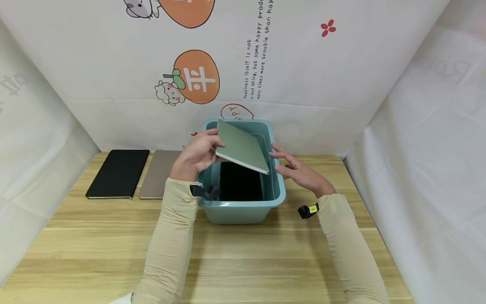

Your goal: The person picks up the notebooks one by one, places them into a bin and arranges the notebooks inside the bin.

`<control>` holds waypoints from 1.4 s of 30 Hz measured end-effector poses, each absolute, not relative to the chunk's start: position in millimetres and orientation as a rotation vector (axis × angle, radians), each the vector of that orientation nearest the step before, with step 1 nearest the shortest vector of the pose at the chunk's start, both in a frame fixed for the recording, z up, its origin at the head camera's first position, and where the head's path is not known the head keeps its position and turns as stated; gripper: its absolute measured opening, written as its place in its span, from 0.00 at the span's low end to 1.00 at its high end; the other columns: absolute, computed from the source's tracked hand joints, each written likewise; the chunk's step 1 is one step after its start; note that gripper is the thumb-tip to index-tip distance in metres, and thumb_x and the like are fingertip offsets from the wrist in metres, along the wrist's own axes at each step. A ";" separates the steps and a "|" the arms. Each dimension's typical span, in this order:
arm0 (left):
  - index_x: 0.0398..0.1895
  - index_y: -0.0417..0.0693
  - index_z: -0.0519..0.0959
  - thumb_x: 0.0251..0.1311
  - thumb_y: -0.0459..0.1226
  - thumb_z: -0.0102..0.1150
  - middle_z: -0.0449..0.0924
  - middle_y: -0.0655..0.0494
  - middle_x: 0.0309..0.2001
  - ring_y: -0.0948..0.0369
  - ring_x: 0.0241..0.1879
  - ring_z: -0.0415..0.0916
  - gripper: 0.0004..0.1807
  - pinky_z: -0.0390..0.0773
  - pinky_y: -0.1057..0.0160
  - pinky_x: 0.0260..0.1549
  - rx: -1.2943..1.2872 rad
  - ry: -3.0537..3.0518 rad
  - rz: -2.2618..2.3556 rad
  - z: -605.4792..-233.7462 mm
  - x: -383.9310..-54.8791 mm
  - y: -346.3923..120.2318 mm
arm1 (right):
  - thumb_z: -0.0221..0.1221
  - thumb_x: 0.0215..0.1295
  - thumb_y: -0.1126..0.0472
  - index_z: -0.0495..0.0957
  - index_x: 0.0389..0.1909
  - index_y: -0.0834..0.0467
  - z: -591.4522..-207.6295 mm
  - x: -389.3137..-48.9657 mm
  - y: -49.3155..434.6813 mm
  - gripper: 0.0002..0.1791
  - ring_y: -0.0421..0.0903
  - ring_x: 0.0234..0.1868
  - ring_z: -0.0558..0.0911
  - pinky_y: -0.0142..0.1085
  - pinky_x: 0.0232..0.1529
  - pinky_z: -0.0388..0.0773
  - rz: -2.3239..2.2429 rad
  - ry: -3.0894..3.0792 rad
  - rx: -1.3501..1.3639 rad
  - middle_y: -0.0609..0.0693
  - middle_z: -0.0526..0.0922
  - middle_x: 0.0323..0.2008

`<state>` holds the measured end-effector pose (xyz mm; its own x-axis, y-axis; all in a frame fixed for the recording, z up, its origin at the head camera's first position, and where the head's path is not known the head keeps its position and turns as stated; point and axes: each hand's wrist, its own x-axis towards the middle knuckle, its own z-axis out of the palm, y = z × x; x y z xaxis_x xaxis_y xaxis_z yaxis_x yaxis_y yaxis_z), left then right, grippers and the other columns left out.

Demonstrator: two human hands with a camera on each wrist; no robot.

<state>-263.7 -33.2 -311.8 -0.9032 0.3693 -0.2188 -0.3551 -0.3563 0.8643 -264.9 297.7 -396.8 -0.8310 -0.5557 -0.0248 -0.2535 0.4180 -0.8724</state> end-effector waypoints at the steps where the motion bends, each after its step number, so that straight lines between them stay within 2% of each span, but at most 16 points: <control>1: 0.83 0.50 0.42 0.67 0.20 0.40 0.50 0.42 0.79 0.44 0.76 0.59 0.44 0.63 0.36 0.71 0.004 1.457 2.269 -311.4 -263.8 -32.3 | 0.48 0.82 0.56 0.58 0.79 0.49 -396.9 -264.8 298.1 0.28 0.57 0.81 0.54 0.51 0.63 0.71 -1.379 2.366 -0.702 0.31 0.39 0.83; 4: 0.83 0.55 0.38 0.67 0.19 0.39 0.48 0.43 0.79 0.45 0.76 0.58 0.46 0.62 0.37 0.72 -0.045 1.470 2.250 -310.2 -264.1 -29.0 | 0.48 0.82 0.56 0.57 0.79 0.50 -397.1 -264.8 298.8 0.28 0.57 0.81 0.54 0.49 0.62 0.72 -1.382 2.369 -0.699 0.31 0.39 0.83; 10: 0.81 0.57 0.40 0.67 0.18 0.40 0.47 0.45 0.80 0.43 0.77 0.56 0.45 0.62 0.34 0.70 -0.106 1.403 2.273 -309.9 -265.4 -21.8 | 0.48 0.82 0.56 0.57 0.79 0.50 -396.4 -264.3 298.4 0.29 0.57 0.80 0.57 0.46 0.62 0.73 -1.381 2.367 -0.696 0.32 0.39 0.83; 15: 0.79 0.59 0.40 0.67 0.18 0.40 0.44 0.44 0.80 0.42 0.76 0.57 0.45 0.62 0.32 0.69 -0.136 1.420 2.273 -311.1 -265.7 -19.1 | 0.48 0.82 0.56 0.58 0.79 0.48 -395.9 -263.6 298.7 0.28 0.59 0.81 0.55 0.44 0.62 0.74 -1.379 2.364 -0.702 0.32 0.39 0.83; 22: 0.79 0.58 0.41 0.65 0.17 0.42 0.45 0.44 0.79 0.41 0.76 0.57 0.46 0.63 0.31 0.69 -0.129 1.478 2.244 -310.4 -266.6 -17.1 | 0.47 0.82 0.56 0.57 0.79 0.49 -394.6 -263.5 297.7 0.28 0.59 0.81 0.53 0.47 0.62 0.73 -1.391 2.354 -0.708 0.32 0.39 0.83; 27: 0.79 0.58 0.40 0.65 0.17 0.40 0.45 0.43 0.79 0.42 0.75 0.58 0.46 0.63 0.33 0.69 -0.113 1.494 2.227 -310.9 -267.2 -12.9 | 0.48 0.82 0.56 0.57 0.79 0.49 -392.5 -262.2 297.0 0.28 0.59 0.81 0.54 0.44 0.61 0.74 -1.394 2.355 -0.711 0.33 0.39 0.83; 30: 0.80 0.58 0.41 0.67 0.19 0.43 0.44 0.44 0.80 0.42 0.76 0.56 0.45 0.62 0.33 0.71 -0.106 1.529 2.203 -311.2 -265.9 -10.7 | 0.48 0.82 0.56 0.58 0.78 0.49 -392.5 -262.0 298.0 0.28 0.60 0.81 0.53 0.47 0.62 0.73 -1.387 2.360 -0.705 0.33 0.39 0.83; 33: 0.80 0.57 0.45 0.69 0.24 0.49 0.39 0.48 0.82 0.47 0.80 0.47 0.43 0.56 0.40 0.77 -0.090 1.663 2.153 -310.9 -263.8 -12.1 | 0.48 0.81 0.54 0.59 0.78 0.47 -392.7 -262.7 298.3 0.27 0.58 0.82 0.52 0.52 0.64 0.71 -1.367 2.377 -0.681 0.31 0.40 0.83; 37: 0.81 0.55 0.47 0.70 0.30 0.52 0.34 0.55 0.83 0.56 0.83 0.34 0.40 0.44 0.48 0.82 -0.056 1.820 2.095 -309.5 -261.0 -15.8 | 0.49 0.81 0.53 0.60 0.77 0.45 -393.3 -263.8 297.8 0.27 0.56 0.83 0.51 0.52 0.66 0.71 -1.344 2.388 -0.660 0.29 0.40 0.82; 42: 0.80 0.55 0.50 0.72 0.34 0.53 0.42 0.55 0.81 0.55 0.82 0.39 0.38 0.43 0.47 0.82 -0.036 1.815 2.114 -306.4 -258.3 -19.0 | 0.49 0.81 0.51 0.61 0.76 0.43 -393.5 -263.3 297.0 0.26 0.53 0.83 0.50 0.52 0.67 0.71 -1.339 2.392 -0.655 0.28 0.40 0.82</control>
<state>-258.3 -19.0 -306.4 -0.9375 0.2472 -0.2450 -0.2796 -0.1157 0.9531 -263.3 297.0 -393.5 -0.8428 -0.5355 -0.0546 -0.2334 0.4549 -0.8594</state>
